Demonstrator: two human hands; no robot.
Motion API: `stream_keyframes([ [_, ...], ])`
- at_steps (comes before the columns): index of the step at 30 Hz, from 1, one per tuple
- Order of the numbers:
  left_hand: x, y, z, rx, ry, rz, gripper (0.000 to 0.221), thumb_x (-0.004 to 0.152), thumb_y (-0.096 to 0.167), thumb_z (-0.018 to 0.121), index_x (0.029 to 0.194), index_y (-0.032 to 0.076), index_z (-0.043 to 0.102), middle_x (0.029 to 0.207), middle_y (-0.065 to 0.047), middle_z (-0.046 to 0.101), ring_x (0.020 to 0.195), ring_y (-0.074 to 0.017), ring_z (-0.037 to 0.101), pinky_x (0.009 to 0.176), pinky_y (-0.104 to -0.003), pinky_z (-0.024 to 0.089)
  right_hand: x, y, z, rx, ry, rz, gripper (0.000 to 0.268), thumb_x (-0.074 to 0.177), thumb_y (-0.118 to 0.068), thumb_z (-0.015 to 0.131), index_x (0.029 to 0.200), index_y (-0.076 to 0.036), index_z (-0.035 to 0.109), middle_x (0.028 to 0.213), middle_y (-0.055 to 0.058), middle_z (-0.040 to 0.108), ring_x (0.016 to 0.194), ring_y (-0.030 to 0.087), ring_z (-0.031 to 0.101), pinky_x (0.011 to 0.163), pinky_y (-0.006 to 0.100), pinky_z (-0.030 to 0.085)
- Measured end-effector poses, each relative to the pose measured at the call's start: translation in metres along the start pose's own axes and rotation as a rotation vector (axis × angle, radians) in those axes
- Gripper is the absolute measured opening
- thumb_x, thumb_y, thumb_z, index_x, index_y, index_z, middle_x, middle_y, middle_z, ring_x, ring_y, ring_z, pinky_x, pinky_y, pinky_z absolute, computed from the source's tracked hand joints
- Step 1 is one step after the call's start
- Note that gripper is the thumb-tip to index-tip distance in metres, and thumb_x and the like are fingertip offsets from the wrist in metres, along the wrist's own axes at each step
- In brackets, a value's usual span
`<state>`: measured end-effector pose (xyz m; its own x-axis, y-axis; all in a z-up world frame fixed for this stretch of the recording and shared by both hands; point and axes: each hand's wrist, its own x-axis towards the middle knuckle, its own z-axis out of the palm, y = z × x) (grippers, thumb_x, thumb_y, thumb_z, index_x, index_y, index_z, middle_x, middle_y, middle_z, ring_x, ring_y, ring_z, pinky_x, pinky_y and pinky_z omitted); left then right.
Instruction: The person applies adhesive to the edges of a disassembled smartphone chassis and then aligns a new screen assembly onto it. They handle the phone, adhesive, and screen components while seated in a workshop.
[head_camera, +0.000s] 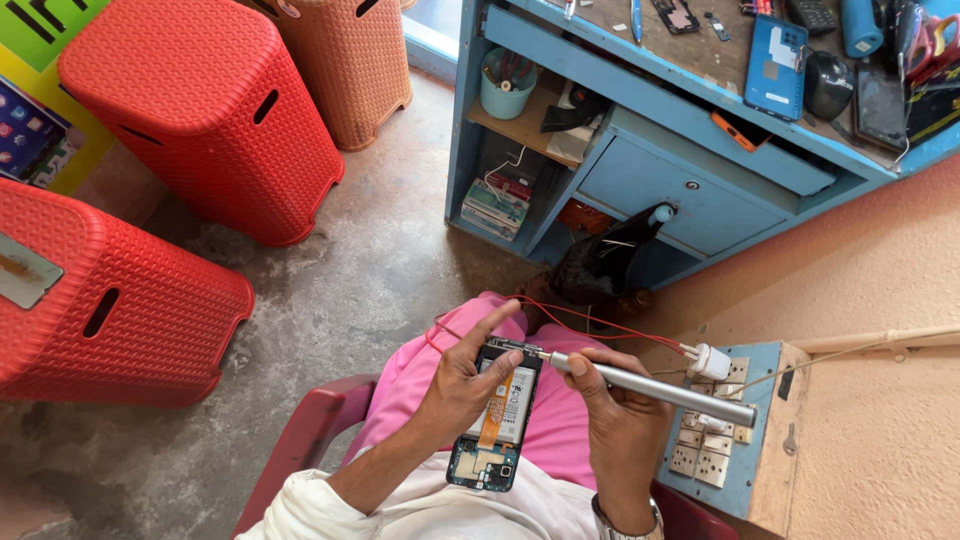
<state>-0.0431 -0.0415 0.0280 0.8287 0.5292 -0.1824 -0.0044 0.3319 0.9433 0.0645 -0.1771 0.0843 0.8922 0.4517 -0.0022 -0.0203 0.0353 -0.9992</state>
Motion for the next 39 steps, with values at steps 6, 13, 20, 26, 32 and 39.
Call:
stream_keyframes([
  [6, -0.004, 0.008, 0.004, 0.150, 0.061, 0.117, 0.077, 0.098, 0.017, 0.069, 0.163, 0.017, 0.029, 0.078, 0.004, 0.061, 0.072, -0.0017, 0.055, 0.067, -0.019, 0.050, -0.009, 0.006, 0.003, -0.100, -0.007, -0.104, 0.022, 0.087, 0.000, 0.079, 0.107, 0.003, 0.072, 0.097, 0.011, 0.077, 0.087, 0.012, 0.072, 0.076, 0.021, 0.058],
  [13, -0.007, 0.009, 0.005, 0.198, 0.053, 0.200, 0.077, 0.100, 0.012, 0.065, 0.164, 0.016, 0.022, 0.086, 0.000, 0.072, 0.077, -0.0037, 0.065, 0.069, -0.021, 0.055, -0.015, 0.014, 0.010, -0.112, -0.063, -0.214, 0.024, 0.087, 0.000, 0.081, 0.109, 0.002, 0.072, 0.101, 0.009, 0.076, 0.089, 0.009, 0.068, 0.077, 0.019, 0.056],
  [20, -0.009, 0.005, 0.005, 0.248, 0.045, 0.202, 0.075, 0.101, 0.010, 0.064, 0.164, 0.016, 0.023, 0.084, -0.004, 0.072, 0.073, -0.0066, 0.064, 0.067, -0.024, 0.055, -0.015, 0.009, 0.016, -0.201, -0.080, -0.268, 0.025, 0.084, -0.003, 0.082, 0.107, 0.001, 0.073, 0.100, 0.008, 0.076, 0.088, 0.009, 0.069, 0.077, 0.020, 0.058],
  [26, -0.010, 0.002, 0.006, 0.335, 0.059, 0.321, 0.074, 0.101, 0.005, 0.063, 0.163, 0.014, 0.023, 0.090, -0.008, 0.074, 0.076, -0.0114, 0.070, 0.069, -0.027, 0.057, -0.017, 0.003, 0.018, -0.291, -0.088, -0.339, 0.024, 0.082, -0.006, 0.084, 0.103, 0.000, 0.074, 0.097, 0.008, 0.077, 0.085, 0.010, 0.072, 0.077, 0.021, 0.059],
  [32, -0.010, 0.000, 0.005, 0.359, 0.075, 0.330, 0.075, 0.100, 0.004, 0.064, 0.163, 0.013, 0.024, 0.090, -0.009, 0.075, 0.076, -0.0133, 0.072, 0.068, -0.028, 0.057, -0.017, 0.004, 0.019, -0.349, -0.090, -0.372, 0.024, 0.081, -0.007, 0.086, 0.102, 0.000, 0.075, 0.096, 0.008, 0.078, 0.083, 0.011, 0.072, 0.076, 0.022, 0.058],
  [39, -0.011, 0.003, 0.006, 0.403, 0.070, 0.378, 0.075, 0.100, 0.002, 0.064, 0.163, 0.011, 0.024, 0.091, -0.009, 0.074, 0.075, -0.0157, 0.071, 0.068, -0.029, 0.056, -0.019, 0.004, 0.019, -0.354, -0.088, -0.379, 0.024, 0.082, -0.008, 0.085, 0.102, 0.000, 0.075, 0.097, 0.008, 0.078, 0.085, 0.011, 0.073, 0.078, 0.023, 0.059],
])
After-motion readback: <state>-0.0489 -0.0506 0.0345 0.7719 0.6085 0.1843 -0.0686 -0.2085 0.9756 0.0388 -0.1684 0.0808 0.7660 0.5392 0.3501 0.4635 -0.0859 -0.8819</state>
